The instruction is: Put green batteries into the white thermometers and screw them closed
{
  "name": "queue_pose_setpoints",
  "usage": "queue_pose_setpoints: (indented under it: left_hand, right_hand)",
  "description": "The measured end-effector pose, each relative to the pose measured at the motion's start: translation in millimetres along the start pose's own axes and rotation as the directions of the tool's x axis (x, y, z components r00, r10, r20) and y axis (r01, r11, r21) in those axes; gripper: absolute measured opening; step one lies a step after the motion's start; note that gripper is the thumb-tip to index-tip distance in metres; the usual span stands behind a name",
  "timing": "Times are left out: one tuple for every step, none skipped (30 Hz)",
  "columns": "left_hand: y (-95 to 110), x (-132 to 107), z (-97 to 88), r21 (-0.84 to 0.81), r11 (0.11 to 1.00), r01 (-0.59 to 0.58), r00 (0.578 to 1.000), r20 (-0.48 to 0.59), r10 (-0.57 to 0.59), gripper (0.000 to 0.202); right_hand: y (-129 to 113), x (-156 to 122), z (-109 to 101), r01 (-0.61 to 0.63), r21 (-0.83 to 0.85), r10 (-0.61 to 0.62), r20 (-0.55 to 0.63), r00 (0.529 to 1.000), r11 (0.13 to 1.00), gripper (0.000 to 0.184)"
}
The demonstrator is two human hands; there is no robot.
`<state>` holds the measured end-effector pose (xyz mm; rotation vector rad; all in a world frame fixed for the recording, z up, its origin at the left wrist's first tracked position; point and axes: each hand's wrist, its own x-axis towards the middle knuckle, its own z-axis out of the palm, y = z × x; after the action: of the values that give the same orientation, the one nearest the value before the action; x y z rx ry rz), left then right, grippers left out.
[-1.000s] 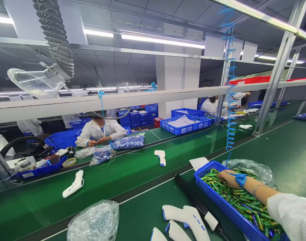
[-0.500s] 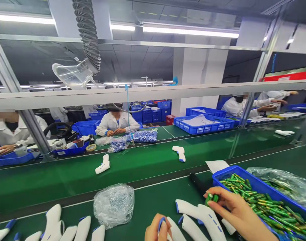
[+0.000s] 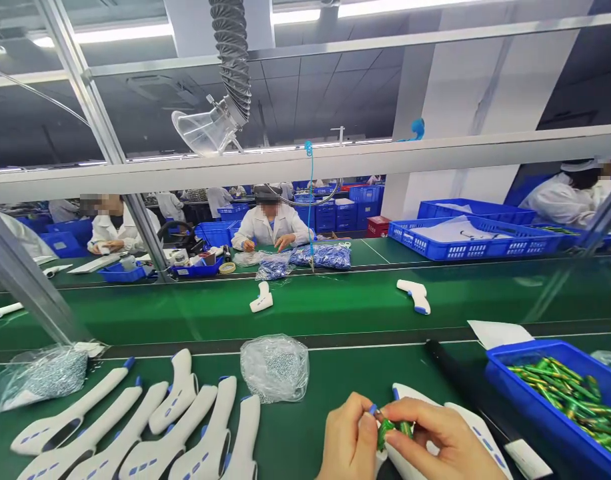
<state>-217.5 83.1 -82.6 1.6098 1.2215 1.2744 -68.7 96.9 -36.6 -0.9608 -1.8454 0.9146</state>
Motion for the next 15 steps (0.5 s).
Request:
queue_pose_setpoints:
  left_hand:
    - [-1.1,0.3,1.2,-0.005,0.999,-0.038,0.999,0.025,0.038,0.057]
    - [-1.9,0.5,2.4,-0.013,0.998,-0.063,0.997,0.043,0.064,0.057]
    - [-2.5,0.4,3.3,-0.024,0.997,-0.076,0.996,0.055,0.077,0.058]
    - [-2.7,0.1,3.9,-0.035,0.997,-0.075,0.995,0.059,0.077,0.058]
    - [-2.5,-0.5,3.9,-0.042,0.997,-0.061,0.997,0.055,0.063,0.059]
    - [-2.1,-1.2,3.6,-0.048,0.998,-0.033,0.998,0.046,0.036,0.06]
    - [-1.6,-2.0,2.9,-0.05,0.999,0.006,1.0,0.029,-0.004,0.06]
    - [-1.0,-2.8,2.1,-0.052,0.997,0.054,0.999,0.005,-0.054,0.061]
    - [-0.6,-3.6,1.3,-0.058,0.993,0.104,0.994,-0.02,-0.105,0.061]
    - [-0.4,-4.2,0.5,-0.069,0.987,0.146,0.988,-0.039,-0.149,0.062]
    - [-0.7,-4.7,-0.2,-0.087,0.981,0.175,0.983,-0.047,-0.179,0.062]
    - [-1.4,-5.0,-0.6,-0.107,0.976,0.188,0.98,-0.045,-0.194,0.062]
    - [-2.5,-5.1,-1.0,-0.127,0.973,0.191,0.98,-0.037,-0.197,0.062]
    - [-3.8,-5.0,-1.3,-0.147,0.971,0.189,0.98,-0.027,-0.195,0.061]
    - [-5.2,-4.7,-1.6,-0.166,0.968,0.189,0.981,-0.018,-0.195,0.061]
  right_hand:
    - [-3.0,1.4,-4.2,0.014,-0.048,-0.012,0.029,1.0,0.999,0.012]
    - [-5.5,2.4,-7.6,0.013,-0.075,-0.01,0.048,0.999,0.997,0.012]
    - [-7.4,3.0,-10.1,0.006,-0.088,0.0,0.064,0.998,0.996,0.012]
    - [-8.6,3.3,-11.6,0.004,-0.09,0.004,0.084,0.996,0.996,0.012]
    - [-8.9,3.2,-12.2,0.001,-0.087,0.008,0.101,0.995,0.996,0.011]
    - [-8.5,2.9,-12.2,0.004,-0.073,0.004,0.105,0.994,0.997,0.011]
    - [-7.6,2.6,-11.7,0.011,-0.045,-0.006,0.091,0.996,0.999,0.012]
    - [-6.3,2.4,-10.7,0.016,-0.004,-0.016,0.059,0.998,1.0,0.012]
    - [-5.0,2.2,-9.5,0.024,0.046,-0.024,0.008,1.0,0.999,0.013]
    - [-3.9,2.2,-8.0,0.034,0.103,-0.029,-0.051,0.998,0.994,0.014]
    - [-3.3,2.1,-6.5,0.045,0.15,-0.03,-0.098,0.995,0.988,0.015]
    - [-3.4,2.0,-4.9,0.062,0.174,-0.043,-0.113,0.993,0.983,0.014]
    - [-4.3,1.9,-3.7,0.079,0.165,-0.065,-0.089,0.994,0.983,0.013]
    - [-5.8,1.7,-2.8,0.098,0.13,-0.094,-0.041,0.995,0.987,0.012]
    - [-7.9,1.6,-2.5,0.123,0.076,-0.125,0.02,0.992,0.99,0.012]
